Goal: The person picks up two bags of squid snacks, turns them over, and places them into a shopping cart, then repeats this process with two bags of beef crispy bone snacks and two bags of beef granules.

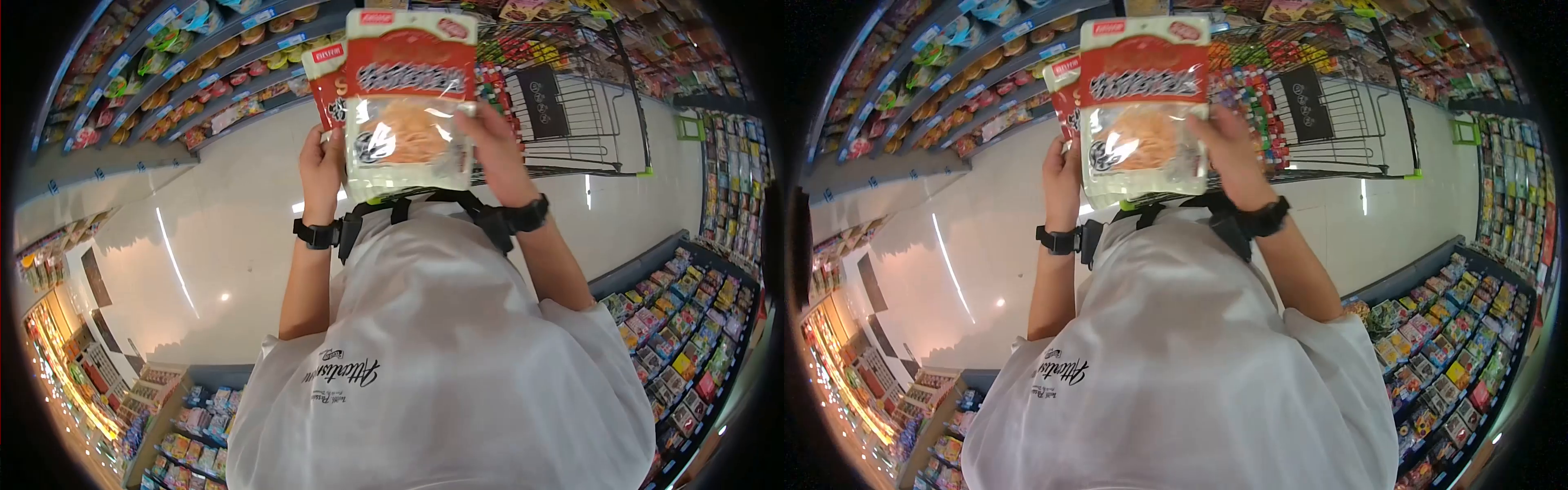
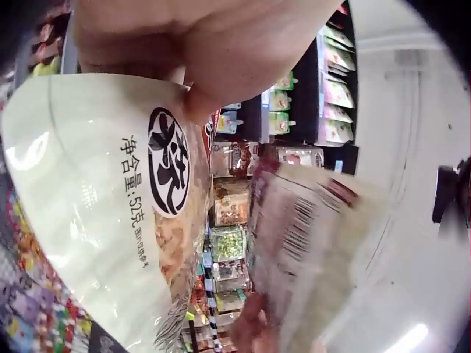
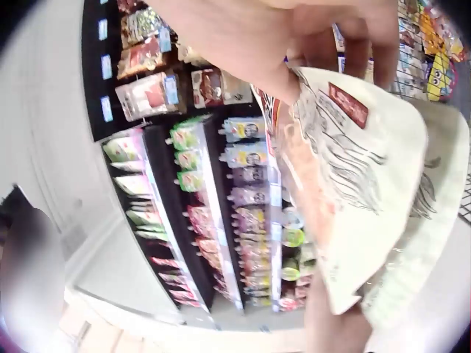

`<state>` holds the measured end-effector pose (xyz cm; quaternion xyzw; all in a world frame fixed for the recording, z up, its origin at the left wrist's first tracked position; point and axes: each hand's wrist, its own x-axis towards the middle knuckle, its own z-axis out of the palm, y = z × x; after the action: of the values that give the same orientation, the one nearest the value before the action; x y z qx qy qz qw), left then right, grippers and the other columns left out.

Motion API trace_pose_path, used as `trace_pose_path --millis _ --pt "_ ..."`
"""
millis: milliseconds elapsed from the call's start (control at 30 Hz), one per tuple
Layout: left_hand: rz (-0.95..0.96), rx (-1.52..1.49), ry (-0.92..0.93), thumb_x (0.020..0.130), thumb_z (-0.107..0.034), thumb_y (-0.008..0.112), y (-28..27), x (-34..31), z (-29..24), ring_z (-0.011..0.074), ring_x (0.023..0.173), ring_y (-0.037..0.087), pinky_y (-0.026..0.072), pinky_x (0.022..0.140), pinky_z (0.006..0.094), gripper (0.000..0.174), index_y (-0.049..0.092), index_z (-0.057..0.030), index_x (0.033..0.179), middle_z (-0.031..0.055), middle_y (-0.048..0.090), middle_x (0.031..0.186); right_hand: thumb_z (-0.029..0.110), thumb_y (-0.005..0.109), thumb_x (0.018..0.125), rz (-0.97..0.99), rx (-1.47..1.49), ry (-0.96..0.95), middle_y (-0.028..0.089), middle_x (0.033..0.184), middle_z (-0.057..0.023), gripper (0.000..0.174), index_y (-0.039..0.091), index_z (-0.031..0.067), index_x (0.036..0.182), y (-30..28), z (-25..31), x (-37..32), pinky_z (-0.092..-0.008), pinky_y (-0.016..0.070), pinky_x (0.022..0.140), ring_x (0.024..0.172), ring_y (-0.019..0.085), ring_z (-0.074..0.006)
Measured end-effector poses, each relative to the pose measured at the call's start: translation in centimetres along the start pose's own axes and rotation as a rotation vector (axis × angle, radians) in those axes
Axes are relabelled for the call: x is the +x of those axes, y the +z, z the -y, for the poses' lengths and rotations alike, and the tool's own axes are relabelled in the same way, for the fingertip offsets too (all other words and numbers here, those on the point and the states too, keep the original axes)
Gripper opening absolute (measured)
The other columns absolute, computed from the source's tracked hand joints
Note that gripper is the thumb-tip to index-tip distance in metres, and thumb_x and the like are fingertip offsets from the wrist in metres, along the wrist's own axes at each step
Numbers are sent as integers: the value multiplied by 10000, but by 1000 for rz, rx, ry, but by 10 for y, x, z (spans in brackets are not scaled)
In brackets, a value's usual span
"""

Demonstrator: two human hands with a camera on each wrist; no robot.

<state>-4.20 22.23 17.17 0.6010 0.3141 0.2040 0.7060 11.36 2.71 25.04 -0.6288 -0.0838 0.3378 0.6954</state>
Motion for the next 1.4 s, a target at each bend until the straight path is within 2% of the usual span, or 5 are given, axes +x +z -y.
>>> trace_pose_path --millis 333,533,833,1233,1400 --pt "199 -604 -665 969 -257 502 28 7 20 157 992 612 500 843 289 411 471 -3 1291 110 610 1158 197 670 840 38 -522 -97 601 907 -101 245 583 -9 939 -58 -108 51 -301 439 751 855 563 -163" --pt "485 -72 -536 898 -270 636 59 26 79 172 1134 519 432 938 293 588 370 -10 1354 111 541 1260 153 687 827 33 -366 24 593 1103 -69 471 494 29 1238 -100 -126 65 -333 464 854 983 583 -207" --pt "473 620 -395 778 -137 683 92 159 182 255 1223 486 380 1013 332 755 301 -56 1423 150 517 1314 479 700 801 351 62 1063 496 1233 -71 656 434 155 1305 -166 -238 185 -346 516 798 965 580 -235" --pt "566 1546 -419 744 -156 604 164 289 296 341 1174 500 297 934 721 664 374 -170 1367 142 560 1208 405 715 801 13 562 1252 461 1180 -102 571 438 166 1239 -135 -411 254 -343 558 773 948 620 -273" --pt "302 1288 30 774 -204 646 150 272 322 350 1266 395 294 1012 620 738 302 -131 1423 130 438 1357 470 623 844 -67 622 1169 496 1228 -114 620 427 72 1277 -131 -447 295 -399 514 869 1026 596 -250"
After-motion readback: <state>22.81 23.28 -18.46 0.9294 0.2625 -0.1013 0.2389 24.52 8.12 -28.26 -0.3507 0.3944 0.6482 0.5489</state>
